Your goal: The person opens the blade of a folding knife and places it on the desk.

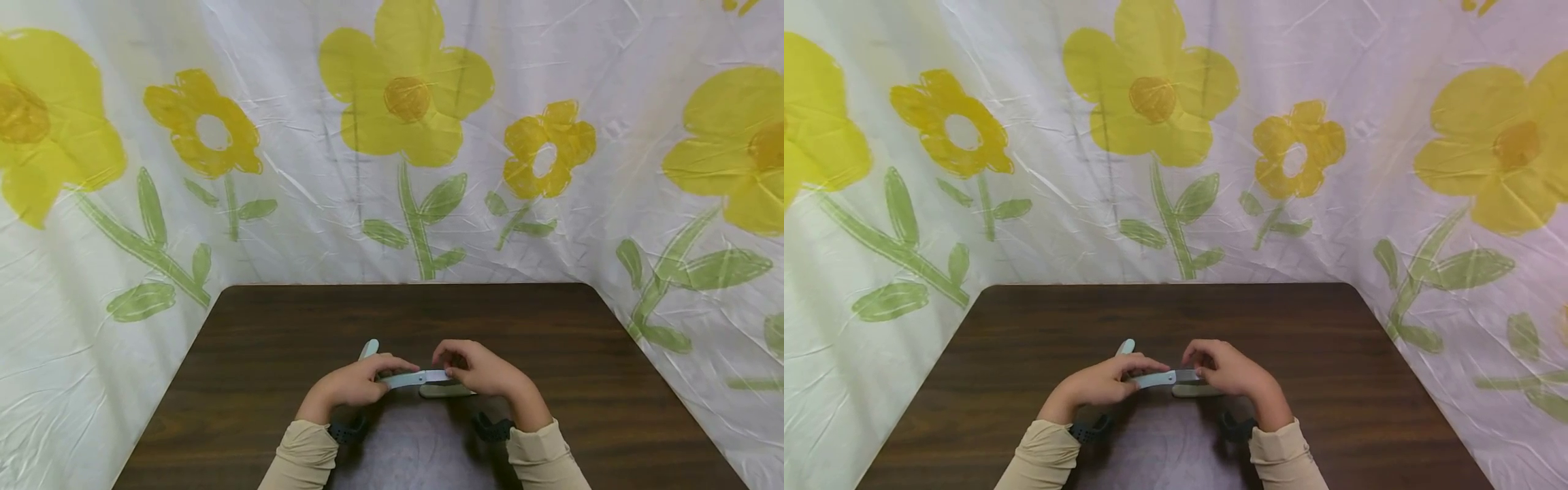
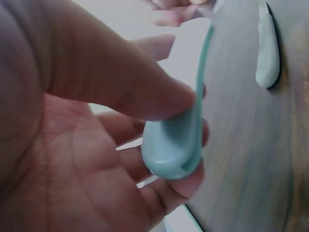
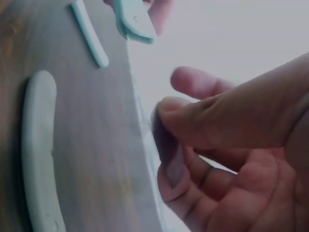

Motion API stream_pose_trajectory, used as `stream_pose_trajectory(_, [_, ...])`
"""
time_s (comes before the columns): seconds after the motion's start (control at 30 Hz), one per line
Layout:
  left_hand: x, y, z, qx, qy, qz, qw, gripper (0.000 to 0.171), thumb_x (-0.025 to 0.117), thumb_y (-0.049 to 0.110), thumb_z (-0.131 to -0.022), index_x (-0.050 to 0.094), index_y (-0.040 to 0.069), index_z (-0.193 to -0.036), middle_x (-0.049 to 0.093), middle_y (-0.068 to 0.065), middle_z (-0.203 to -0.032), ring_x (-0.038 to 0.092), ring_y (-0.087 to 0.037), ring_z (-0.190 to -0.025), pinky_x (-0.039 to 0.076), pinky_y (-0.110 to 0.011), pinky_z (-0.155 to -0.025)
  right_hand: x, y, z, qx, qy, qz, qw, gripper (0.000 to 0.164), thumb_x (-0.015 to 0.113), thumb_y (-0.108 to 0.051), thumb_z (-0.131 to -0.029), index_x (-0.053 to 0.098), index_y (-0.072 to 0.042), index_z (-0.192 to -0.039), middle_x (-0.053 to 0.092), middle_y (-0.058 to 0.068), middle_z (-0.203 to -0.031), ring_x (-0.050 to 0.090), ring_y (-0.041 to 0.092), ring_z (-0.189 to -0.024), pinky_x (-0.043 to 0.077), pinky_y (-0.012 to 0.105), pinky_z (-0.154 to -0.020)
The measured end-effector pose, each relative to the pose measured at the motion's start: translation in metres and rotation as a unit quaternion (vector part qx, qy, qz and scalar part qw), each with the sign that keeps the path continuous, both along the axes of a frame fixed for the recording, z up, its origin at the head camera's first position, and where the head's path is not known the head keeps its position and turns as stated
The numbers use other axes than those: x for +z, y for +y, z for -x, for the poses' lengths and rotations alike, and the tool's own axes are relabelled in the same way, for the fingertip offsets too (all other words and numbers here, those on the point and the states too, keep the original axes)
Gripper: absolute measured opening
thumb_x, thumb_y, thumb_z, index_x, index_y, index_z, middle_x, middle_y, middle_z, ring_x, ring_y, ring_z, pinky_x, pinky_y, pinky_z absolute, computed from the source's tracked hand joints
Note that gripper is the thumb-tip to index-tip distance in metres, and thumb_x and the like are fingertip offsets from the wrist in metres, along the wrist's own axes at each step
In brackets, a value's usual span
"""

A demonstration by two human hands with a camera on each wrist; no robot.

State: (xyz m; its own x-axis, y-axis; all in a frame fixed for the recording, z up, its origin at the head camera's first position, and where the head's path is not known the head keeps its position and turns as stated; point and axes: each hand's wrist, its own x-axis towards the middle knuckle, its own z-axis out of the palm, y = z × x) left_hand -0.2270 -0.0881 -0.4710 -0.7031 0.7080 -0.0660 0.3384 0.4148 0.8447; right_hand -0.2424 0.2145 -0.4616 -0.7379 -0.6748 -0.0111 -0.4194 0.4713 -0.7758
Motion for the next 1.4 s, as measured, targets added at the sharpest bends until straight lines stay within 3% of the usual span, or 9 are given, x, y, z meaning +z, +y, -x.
stream_pose_trajectory(0.2, [-0.003, 0.003, 0.002, 0.065, 0.03, -0.028, 0.9971, 0.035, 0.06, 0.005, -0.104, 0.069, 0.014, -0.136, 0.068, -0.004, -0.117, 0.059, -0.018, -0.093, 0.049, -0.029, -0.076, 0.0, 0.005, 0.002, -0.049, 0.046, 0.009, 0.998, 0.015, 0.063, -0.001, -0.104, 0.068, -0.008, -0.116, 0.067, 0.003, -0.095, 0.062, 0.015, -0.083, 0.054, 0.029, -0.074])
stream_pose_trajectory(0.33, [-0.005, 0.006, 0.004, 0.09, 0.048, -0.044, 0.9938, 0.028, 0.064, 0.006, -0.103, 0.07, 0.007, -0.13, 0.07, -0.006, -0.111, 0.062, -0.018, -0.094, 0.051, -0.029, -0.079, 0.0, 0.007, 0.003, -0.071, 0.058, 0.021, 0.996, 0.016, 0.065, 0.0, -0.103, 0.068, -0.01, -0.114, 0.068, 0.004, -0.096, 0.062, 0.013, -0.084, 0.054, 0.029, -0.075])
stream_pose_trajectory(0.6, [-0.019, 0.013, 0.008, 0.134, 0.071, -0.044, 0.9875, 0.015, 0.069, 0.01, -0.102, 0.074, 0.01, -0.116, 0.07, -0.004, -0.106, 0.063, -0.017, -0.094, 0.052, -0.029, -0.08, -0.002, 0.011, 0.003, -0.083, 0.06, 0.018, 0.995, 0.016, 0.064, 0.004, -0.102, 0.068, -0.004, -0.115, 0.068, 0.016, -0.099, 0.06, 0.011, -0.086, 0.053, 0.028, -0.076])
stream_pose_trajectory(0.73, [-0.027, 0.019, 0.01, 0.152, 0.088, -0.043, 0.9835, 0.01, 0.07, 0.01, -0.101, 0.074, 0.011, -0.11, 0.069, -0.003, -0.102, 0.06, -0.016, -0.093, 0.051, -0.03, -0.08, -0.005, 0.014, 0.005, -0.095, 0.071, 0.0, 0.993, 0.016, 0.065, 0.004, -0.101, 0.069, -0.004, -0.114, 0.069, 0.012, -0.099, 0.06, 0.01, -0.086, 0.053, 0.028, -0.076])
stream_pose_trajectory(0.97, [-0.037, 0.031, 0.008, 0.171, 0.124, -0.022, 0.9772, 0.006, 0.074, 0.014, -0.1, 0.073, 0.013, -0.105, 0.064, 0.001, -0.095, 0.055, -0.014, -0.086, 0.047, -0.027, -0.076, -0.012, 0.026, 0.012, -0.091, 0.079, -0.018, 0.993, 0.014, 0.065, 0.006, -0.099, 0.069, -0.002, -0.11, 0.066, 0.002, -0.091, 0.059, 0.009, -0.082, 0.052, 0.027, -0.074])
stream_pose_trajectory(1.2, [-0.045, 0.04, 0.008, 0.176, 0.118, -0.044, 0.9763, 0.009, 0.079, 0.014, -0.097, 0.072, 0.009, -0.101, 0.067, 0.0, -0.09, 0.056, -0.006, -0.073, 0.05, -0.023, -0.068, -0.019, 0.038, 0.017, -0.088, 0.054, -0.028, 0.994, 0.012, 0.063, 0.005, -0.1, 0.068, -0.003, -0.107, 0.064, 0.003, -0.088, 0.057, 0.01, -0.077, 0.049, 0.026, -0.069])
stream_pose_trajectory(1.4, [-0.047, 0.043, 0.006, 0.161, 0.135, -0.053, 0.9763, 0.008, 0.073, 0.0, -0.095, 0.073, 0.003, -0.103, 0.071, -0.01, -0.1, 0.066, -0.014, -0.083, 0.058, -0.028, -0.075, -0.026, 0.042, 0.019, -0.098, 0.068, -0.043, 0.992, 0.012, 0.065, 0.005, -0.098, 0.068, -0.004, -0.105, 0.064, 0.001, -0.087, 0.056, 0.006, -0.077, 0.05, 0.026, -0.069])
